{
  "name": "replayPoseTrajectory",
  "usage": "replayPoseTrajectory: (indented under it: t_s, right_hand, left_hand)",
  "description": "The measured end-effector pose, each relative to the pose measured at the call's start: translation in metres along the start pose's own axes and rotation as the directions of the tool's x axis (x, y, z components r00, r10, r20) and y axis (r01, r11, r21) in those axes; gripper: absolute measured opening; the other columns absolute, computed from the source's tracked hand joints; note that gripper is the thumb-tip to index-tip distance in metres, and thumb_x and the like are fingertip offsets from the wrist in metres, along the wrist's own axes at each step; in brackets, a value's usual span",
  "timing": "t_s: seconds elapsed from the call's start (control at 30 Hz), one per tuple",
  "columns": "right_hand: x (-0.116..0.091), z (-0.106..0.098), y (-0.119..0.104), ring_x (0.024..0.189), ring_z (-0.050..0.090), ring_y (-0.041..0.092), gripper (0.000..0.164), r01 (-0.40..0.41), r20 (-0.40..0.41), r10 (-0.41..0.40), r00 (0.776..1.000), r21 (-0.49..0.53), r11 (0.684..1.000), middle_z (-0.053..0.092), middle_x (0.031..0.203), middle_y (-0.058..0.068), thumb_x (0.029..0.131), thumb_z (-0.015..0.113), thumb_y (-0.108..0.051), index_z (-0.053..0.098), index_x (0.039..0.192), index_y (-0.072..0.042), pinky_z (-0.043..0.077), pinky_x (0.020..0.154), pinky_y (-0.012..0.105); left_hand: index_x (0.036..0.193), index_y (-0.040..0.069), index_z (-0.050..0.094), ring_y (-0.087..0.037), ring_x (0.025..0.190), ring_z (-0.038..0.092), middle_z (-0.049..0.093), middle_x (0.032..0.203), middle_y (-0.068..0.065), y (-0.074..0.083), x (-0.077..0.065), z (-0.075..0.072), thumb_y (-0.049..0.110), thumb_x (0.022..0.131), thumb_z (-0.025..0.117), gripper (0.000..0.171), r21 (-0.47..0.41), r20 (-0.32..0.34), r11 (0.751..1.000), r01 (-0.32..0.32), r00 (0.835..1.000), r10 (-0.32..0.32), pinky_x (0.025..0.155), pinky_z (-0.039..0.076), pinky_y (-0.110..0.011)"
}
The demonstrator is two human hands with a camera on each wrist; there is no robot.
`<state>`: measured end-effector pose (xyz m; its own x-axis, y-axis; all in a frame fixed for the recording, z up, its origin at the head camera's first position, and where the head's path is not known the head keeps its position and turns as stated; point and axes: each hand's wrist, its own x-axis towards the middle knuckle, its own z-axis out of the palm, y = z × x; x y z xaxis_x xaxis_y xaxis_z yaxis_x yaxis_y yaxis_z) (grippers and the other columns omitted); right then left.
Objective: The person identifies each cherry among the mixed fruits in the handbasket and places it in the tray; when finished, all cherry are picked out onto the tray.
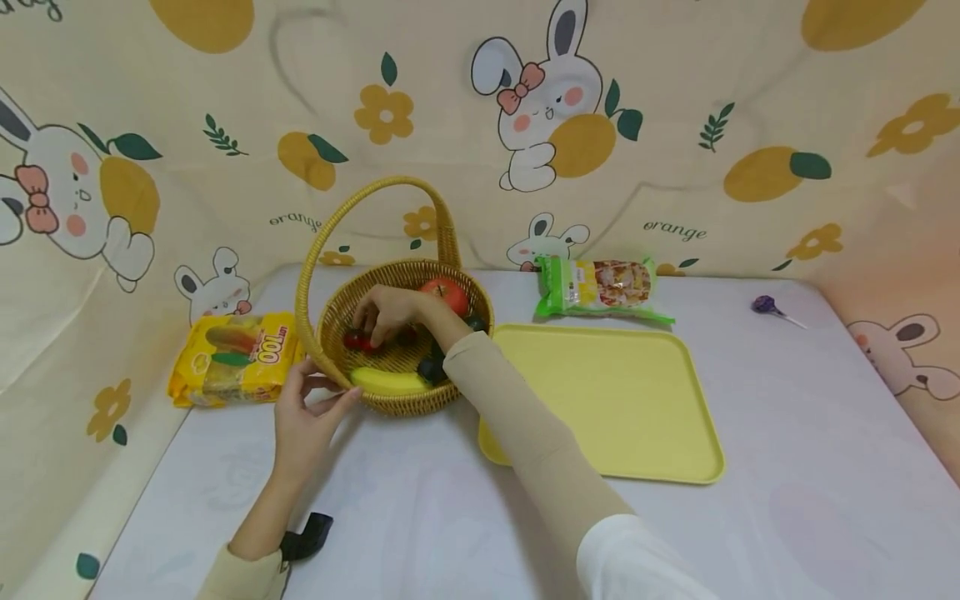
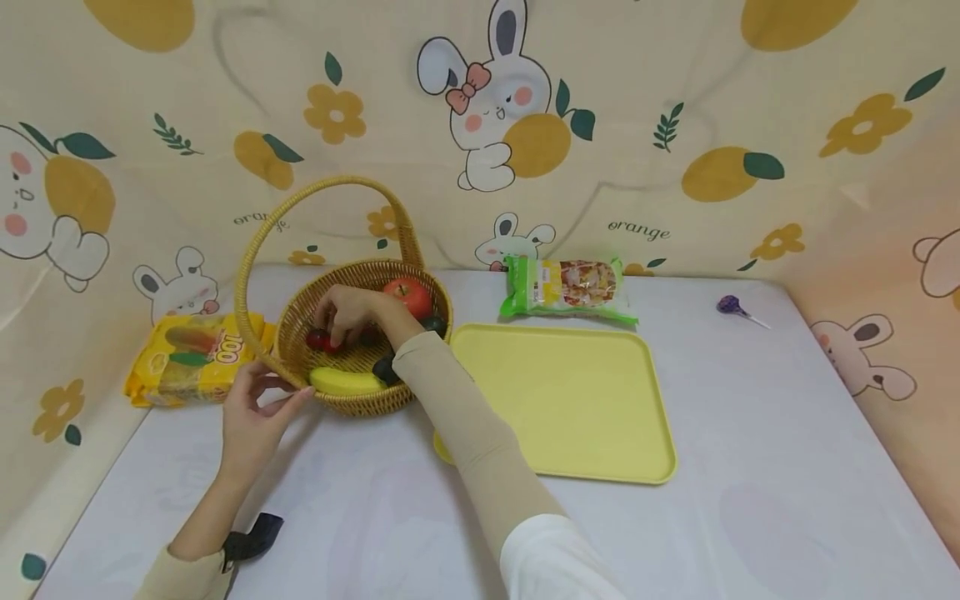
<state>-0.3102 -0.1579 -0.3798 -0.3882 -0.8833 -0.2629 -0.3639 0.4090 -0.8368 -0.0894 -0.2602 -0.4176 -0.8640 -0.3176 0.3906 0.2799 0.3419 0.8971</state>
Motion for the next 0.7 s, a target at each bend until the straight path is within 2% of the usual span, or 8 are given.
replayPoseTrajectory:
  t_s: [0.17, 0.3, 0.43, 0.57, 0.7]
  right_hand:
    - [0.0, 0.002, 0.001, 0.087, 0.061, 0.02, 0.03, -0.011, 0.022, 0.011, 1.0, -0.006, 1.0, 0.065, 0.102, 0.015, 0.084, 0.074, 0.008, 0.067, 0.112, 0.005, 0.059, 0.072, 0.031]
    - [0.0, 0.004, 0.002, 0.086, 0.06, 0.017, 0.034, -0.053, 0.129, 0.046, 0.991, 0.057, 0.997, 0.063, 0.102, 0.012, 0.085, 0.073, 0.008, 0.066, 0.118, 0.004, 0.06, 0.077, 0.032]
    - [0.001, 0.007, 0.003, 0.088, 0.058, 0.015, 0.039, -0.089, 0.228, 0.06, 0.972, 0.121, 0.989, 0.06, 0.102, 0.01, 0.085, 0.073, 0.008, 0.065, 0.123, 0.002, 0.059, 0.079, 0.031]
    - [0.002, 0.007, 0.003, 0.086, 0.054, 0.013, 0.04, -0.072, 0.252, 0.034, 0.967, 0.142, 0.987, 0.058, 0.099, 0.008, 0.086, 0.072, 0.008, 0.065, 0.125, 0.001, 0.057, 0.075, 0.028]
    - [0.001, 0.005, 0.001, 0.089, 0.055, 0.014, 0.038, -0.032, 0.26, -0.011, 0.966, 0.161, 0.986, 0.061, 0.102, 0.008, 0.086, 0.07, 0.01, 0.066, 0.123, 0.003, 0.057, 0.077, 0.027]
  left_hand:
    - [0.129, -0.006, 0.05, -0.014, 0.095, 0.059, 0.055, 0.117, -0.015, -0.015, 0.001, -0.001, -0.011, 0.08, 0.077, 0.056, 0.0, -0.009, 1.0, 0.019, 1.0, -0.019, 0.076, 0.06, -0.021]
    - [0.128, -0.006, 0.05, -0.014, 0.095, 0.06, 0.056, 0.116, -0.012, -0.016, 0.0, -0.001, -0.01, 0.08, 0.078, 0.055, -0.014, -0.011, 1.0, 0.015, 1.0, -0.016, 0.075, 0.06, -0.022]
    - [0.127, -0.009, 0.05, -0.014, 0.094, 0.06, 0.054, 0.117, -0.02, -0.007, -0.003, 0.0, -0.014, 0.079, 0.076, 0.055, -0.012, -0.011, 1.0, 0.015, 1.0, -0.015, 0.075, 0.06, -0.022]
    - [0.126, -0.01, 0.049, -0.013, 0.094, 0.06, 0.052, 0.116, -0.026, 0.009, -0.004, 0.002, -0.015, 0.08, 0.075, 0.053, 0.007, -0.007, 1.0, 0.012, 1.0, -0.012, 0.076, 0.059, -0.021]
    - [0.126, -0.012, 0.049, -0.014, 0.093, 0.06, 0.052, 0.113, -0.024, 0.015, -0.005, 0.003, -0.016, 0.08, 0.074, 0.052, 0.018, -0.012, 1.0, -0.007, 1.0, 0.007, 0.075, 0.059, -0.019]
